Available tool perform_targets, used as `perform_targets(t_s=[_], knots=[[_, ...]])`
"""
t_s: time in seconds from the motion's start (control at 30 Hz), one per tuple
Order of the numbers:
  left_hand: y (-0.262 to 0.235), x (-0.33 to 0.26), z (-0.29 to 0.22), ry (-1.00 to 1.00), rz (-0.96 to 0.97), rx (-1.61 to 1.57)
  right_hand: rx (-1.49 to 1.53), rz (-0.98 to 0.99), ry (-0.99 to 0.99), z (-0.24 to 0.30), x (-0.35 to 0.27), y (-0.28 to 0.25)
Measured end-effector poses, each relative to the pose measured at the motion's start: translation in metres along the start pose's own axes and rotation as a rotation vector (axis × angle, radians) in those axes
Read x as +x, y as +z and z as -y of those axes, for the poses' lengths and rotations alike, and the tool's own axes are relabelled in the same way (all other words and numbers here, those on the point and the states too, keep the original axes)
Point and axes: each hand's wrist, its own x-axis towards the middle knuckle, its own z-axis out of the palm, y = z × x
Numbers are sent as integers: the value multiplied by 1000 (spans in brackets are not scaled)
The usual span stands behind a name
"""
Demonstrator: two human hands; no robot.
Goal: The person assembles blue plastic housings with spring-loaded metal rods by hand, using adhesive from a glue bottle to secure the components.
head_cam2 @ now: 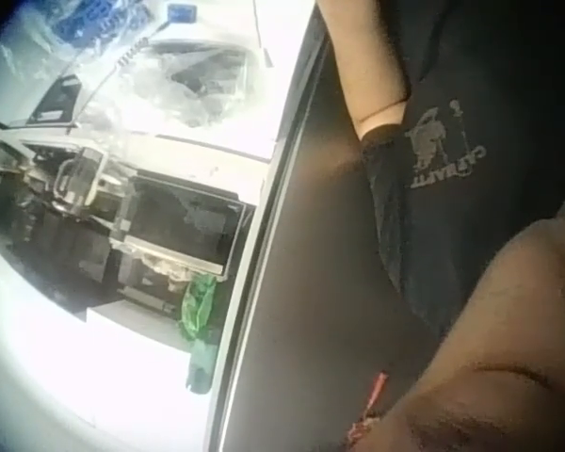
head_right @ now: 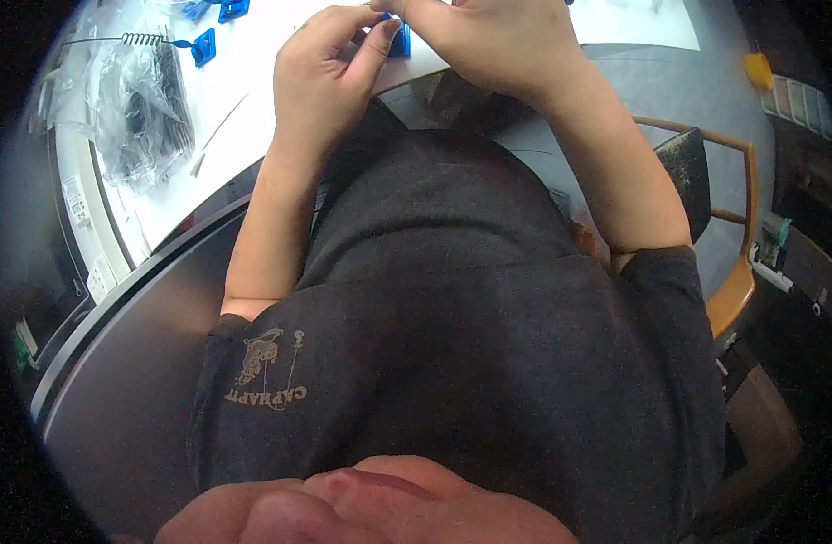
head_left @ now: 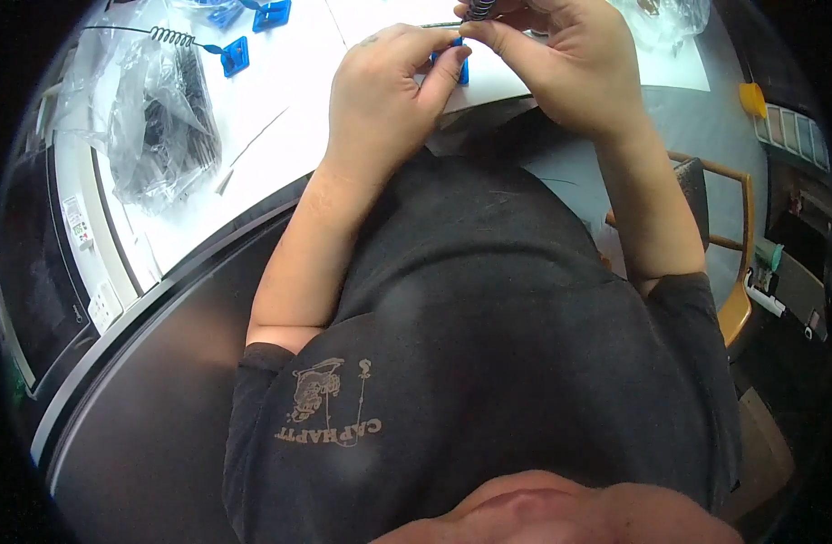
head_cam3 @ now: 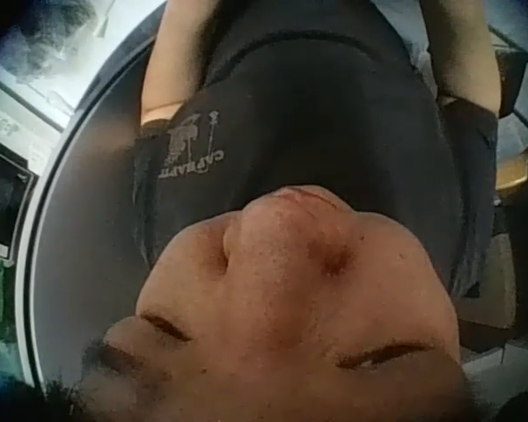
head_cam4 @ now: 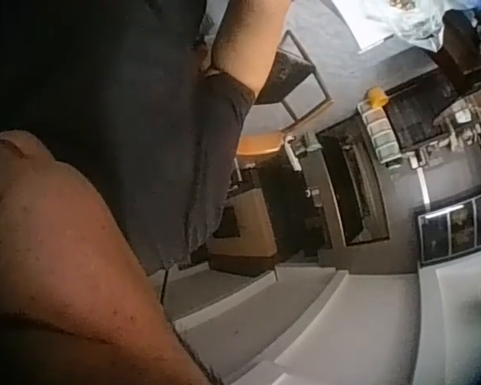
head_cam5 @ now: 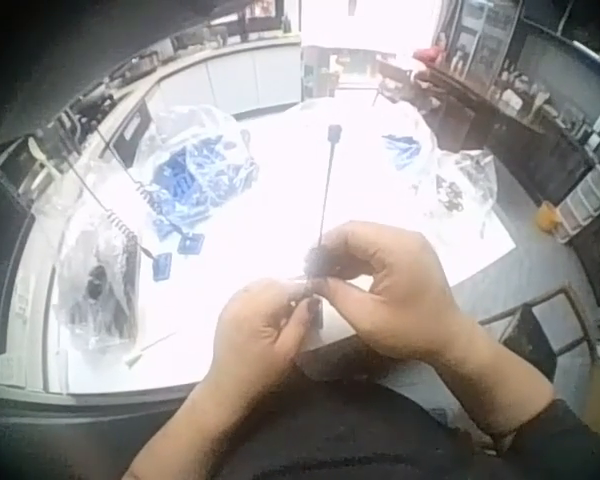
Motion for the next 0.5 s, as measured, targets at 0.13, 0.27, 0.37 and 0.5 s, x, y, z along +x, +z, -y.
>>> perform_targets(t_s=[0.13, 0.27, 0.37, 0.5], knots=[[-1, 0, -1, 10, 6, 16, -14, 19, 5, 1, 0, -1], [-1, 1, -2, -3, 15, 5, -10, 35, 31, 2, 1, -2], [0, 2, -1, 21, 0, 12, 22, 23, 34, -2, 0, -2], [2, 0, 2, -20, 13, 20, 13, 43, 23, 0, 2, -2]])
